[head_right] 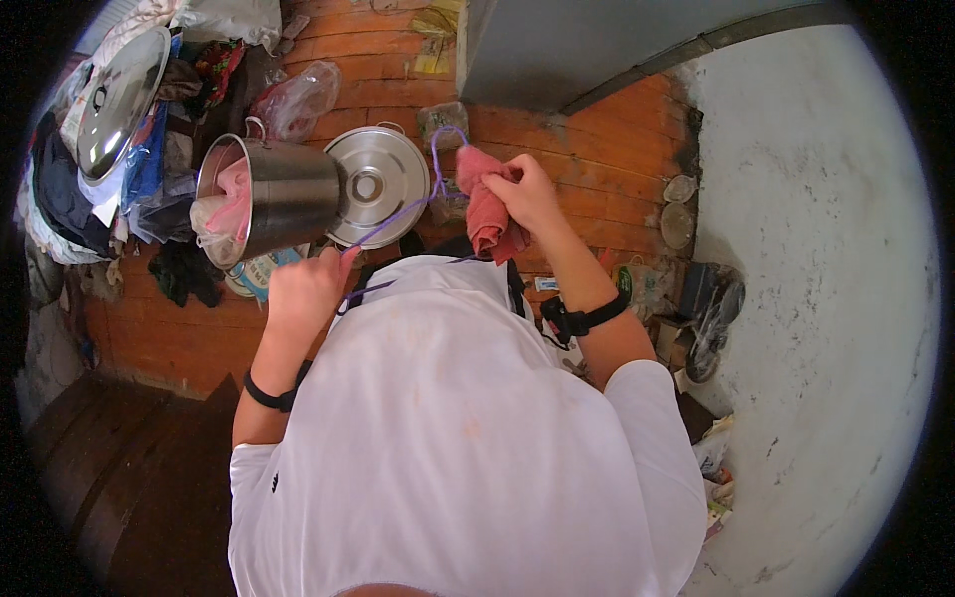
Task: The person wraps a cloth around the frame of a plastic hanger and then hangs the hanger on a rod inside a closet.
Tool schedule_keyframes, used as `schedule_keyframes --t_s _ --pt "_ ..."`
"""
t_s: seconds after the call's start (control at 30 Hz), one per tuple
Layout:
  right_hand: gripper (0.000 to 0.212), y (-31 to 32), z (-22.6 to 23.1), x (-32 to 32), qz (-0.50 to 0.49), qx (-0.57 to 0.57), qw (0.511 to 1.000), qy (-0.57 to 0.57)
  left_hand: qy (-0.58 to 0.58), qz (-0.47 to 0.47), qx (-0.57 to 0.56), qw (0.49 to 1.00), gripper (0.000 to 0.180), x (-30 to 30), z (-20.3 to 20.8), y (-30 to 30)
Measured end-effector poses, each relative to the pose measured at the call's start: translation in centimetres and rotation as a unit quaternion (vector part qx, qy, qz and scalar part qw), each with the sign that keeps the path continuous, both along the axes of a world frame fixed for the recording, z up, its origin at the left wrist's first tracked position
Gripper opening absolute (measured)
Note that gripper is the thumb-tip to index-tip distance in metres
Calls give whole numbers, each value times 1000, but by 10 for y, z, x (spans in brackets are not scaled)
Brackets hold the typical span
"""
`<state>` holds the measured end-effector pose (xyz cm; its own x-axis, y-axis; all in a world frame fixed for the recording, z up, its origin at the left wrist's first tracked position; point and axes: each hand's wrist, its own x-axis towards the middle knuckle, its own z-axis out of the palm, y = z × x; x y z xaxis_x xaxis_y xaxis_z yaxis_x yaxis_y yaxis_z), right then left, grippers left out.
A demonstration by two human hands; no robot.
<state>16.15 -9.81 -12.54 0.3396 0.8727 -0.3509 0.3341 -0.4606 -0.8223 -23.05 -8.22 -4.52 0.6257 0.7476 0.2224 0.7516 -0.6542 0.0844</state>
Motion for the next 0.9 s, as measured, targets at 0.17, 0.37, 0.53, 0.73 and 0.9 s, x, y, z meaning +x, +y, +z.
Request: schedule_keyframes --t_s 0.17,0.37,0.53,0.73,0.9 --pt "44 7 18 17 -37 -16 996 79 0 7 -8 1000 55 -5 -5 3" --pt "39 47 56 4 -8 44 990 136 -2 -41 -1 999 53 2 1 12" --pt "33 70 128 -31 163 45 985 -22 -3 -51 -10 999 53 5 5 16" --pt "44 55 102 -66 413 277 782 -375 1 -44 -11 999 54 5 4 17" --pt "42 32 85 -87 455 299 762 -350 -7 -31 -25 999 53 2 -2 12"
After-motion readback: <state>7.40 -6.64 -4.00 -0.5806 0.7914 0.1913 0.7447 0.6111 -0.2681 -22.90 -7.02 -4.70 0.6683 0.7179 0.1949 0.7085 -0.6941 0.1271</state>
